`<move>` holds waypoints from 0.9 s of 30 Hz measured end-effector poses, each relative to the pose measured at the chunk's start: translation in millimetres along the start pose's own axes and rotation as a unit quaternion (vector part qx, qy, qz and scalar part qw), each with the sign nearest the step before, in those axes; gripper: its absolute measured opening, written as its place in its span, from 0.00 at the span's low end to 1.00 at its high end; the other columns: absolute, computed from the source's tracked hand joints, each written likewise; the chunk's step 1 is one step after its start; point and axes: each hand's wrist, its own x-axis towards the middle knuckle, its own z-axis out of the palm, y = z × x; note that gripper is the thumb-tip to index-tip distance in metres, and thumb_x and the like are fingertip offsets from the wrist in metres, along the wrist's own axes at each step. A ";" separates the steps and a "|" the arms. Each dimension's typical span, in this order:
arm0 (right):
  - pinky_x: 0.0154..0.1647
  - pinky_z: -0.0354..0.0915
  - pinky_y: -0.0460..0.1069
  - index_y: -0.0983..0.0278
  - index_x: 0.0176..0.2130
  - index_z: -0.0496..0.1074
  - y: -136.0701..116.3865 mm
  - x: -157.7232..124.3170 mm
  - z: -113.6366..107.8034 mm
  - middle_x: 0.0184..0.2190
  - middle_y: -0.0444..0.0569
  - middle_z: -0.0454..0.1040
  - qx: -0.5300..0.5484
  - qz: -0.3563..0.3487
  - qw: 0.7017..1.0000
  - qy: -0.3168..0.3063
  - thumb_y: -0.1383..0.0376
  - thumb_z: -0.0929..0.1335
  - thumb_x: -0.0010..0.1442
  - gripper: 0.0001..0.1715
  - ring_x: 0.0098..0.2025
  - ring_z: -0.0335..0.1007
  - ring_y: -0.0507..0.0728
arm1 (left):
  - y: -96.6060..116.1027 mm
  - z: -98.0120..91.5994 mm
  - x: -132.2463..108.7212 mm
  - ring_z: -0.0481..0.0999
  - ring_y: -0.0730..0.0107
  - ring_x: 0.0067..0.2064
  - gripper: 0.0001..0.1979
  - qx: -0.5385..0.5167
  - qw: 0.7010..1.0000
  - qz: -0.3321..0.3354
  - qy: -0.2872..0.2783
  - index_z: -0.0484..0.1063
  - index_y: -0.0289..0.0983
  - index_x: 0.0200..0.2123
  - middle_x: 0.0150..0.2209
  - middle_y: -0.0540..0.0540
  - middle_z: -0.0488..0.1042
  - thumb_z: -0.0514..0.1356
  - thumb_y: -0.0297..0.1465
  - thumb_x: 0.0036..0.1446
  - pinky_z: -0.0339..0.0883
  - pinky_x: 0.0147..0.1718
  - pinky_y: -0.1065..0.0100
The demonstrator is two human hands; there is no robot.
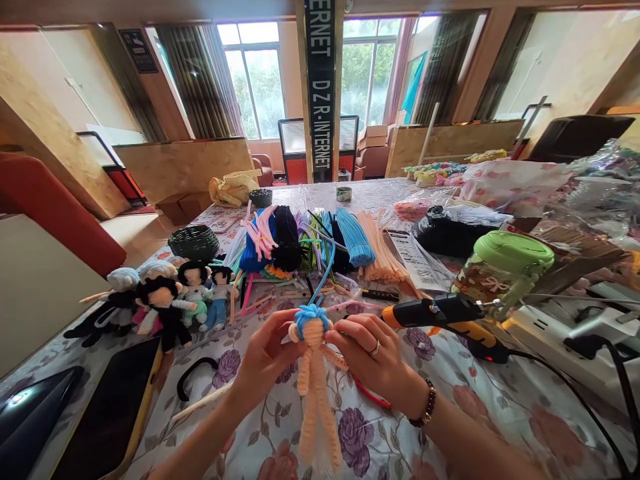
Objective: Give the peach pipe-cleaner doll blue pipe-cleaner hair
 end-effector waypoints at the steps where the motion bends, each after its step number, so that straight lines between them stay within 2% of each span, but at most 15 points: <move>1: 0.37 0.70 0.50 0.59 0.43 0.69 0.2 -0.5 0.7 0.34 0.45 0.74 0.000 -0.004 1.000 0.007 0.73 0.67 0.58 0.14 0.35 0.71 0.53 | 0.2 0.3 0.1 0.73 0.67 0.42 0.18 -0.004 1.000 -0.005 0.001 0.71 0.37 0.44 0.38 0.43 0.75 0.66 0.30 0.49 0.69 0.38 0.70; 4: 0.36 0.69 0.49 0.60 0.41 0.70 0.2 -2.1 1.4 0.33 0.45 0.73 -0.004 -0.012 1.000 0.010 0.73 0.68 0.58 0.12 0.35 0.70 0.53 | -0.1 0.8 0.4 0.72 0.67 0.41 0.18 -0.012 1.000 -0.015 0.004 0.71 0.37 0.43 0.37 0.43 0.75 0.67 0.29 0.47 0.69 0.36 0.72; 9: 0.37 0.69 0.50 0.63 0.41 0.70 -1.7 -3.6 -0.8 0.34 0.47 0.74 -0.004 -0.021 1.000 0.004 0.73 0.68 0.58 0.11 0.36 0.70 0.53 | -2.6 0.6 0.6 0.71 0.67 0.41 0.16 -0.015 1.000 0.009 0.001 0.73 0.38 0.40 0.39 0.43 0.74 0.68 0.28 0.45 0.70 0.32 0.74; 15: 0.36 0.69 0.50 0.62 0.41 0.70 -2.8 -2.8 0.2 0.33 0.48 0.75 0.000 -0.005 1.000 -0.007 0.73 0.66 0.58 0.10 0.35 0.71 0.54 | -3.1 0.6 -0.2 0.70 0.66 0.44 0.17 -0.013 1.000 0.014 -0.002 0.74 0.39 0.40 0.41 0.44 0.73 0.69 0.28 0.43 0.71 0.37 0.71; 19: 0.37 0.69 0.49 0.60 0.41 0.70 -3.3 -0.3 0.0 0.33 0.47 0.74 0.023 0.035 0.999 -0.007 0.72 0.65 0.61 0.10 0.34 0.71 0.52 | -1.8 0.0 0.1 0.71 0.66 0.44 0.16 -0.034 0.999 0.000 0.008 0.72 0.39 0.41 0.39 0.45 0.74 0.68 0.28 0.46 0.70 0.38 0.70; 24: 0.39 0.68 0.50 0.61 0.42 0.71 -5.0 -2.1 -1.3 0.34 0.48 0.74 0.024 0.072 0.997 -0.021 0.70 0.67 0.60 0.08 0.37 0.71 0.54 | -1.9 -2.6 1.4 0.72 0.67 0.45 0.17 -0.043 0.999 0.003 0.004 0.71 0.40 0.43 0.43 0.45 0.74 0.66 0.28 0.49 0.68 0.43 0.70; 27: 0.39 0.68 0.50 0.60 0.42 0.71 -5.9 -4.9 -0.6 0.35 0.48 0.73 0.026 0.089 0.995 -0.028 0.70 0.67 0.60 0.09 0.38 0.71 0.54 | -1.9 -4.0 2.1 0.73 0.64 0.47 0.17 -0.044 0.999 0.001 0.007 0.70 0.39 0.44 0.45 0.44 0.73 0.66 0.30 0.49 0.67 0.44 0.68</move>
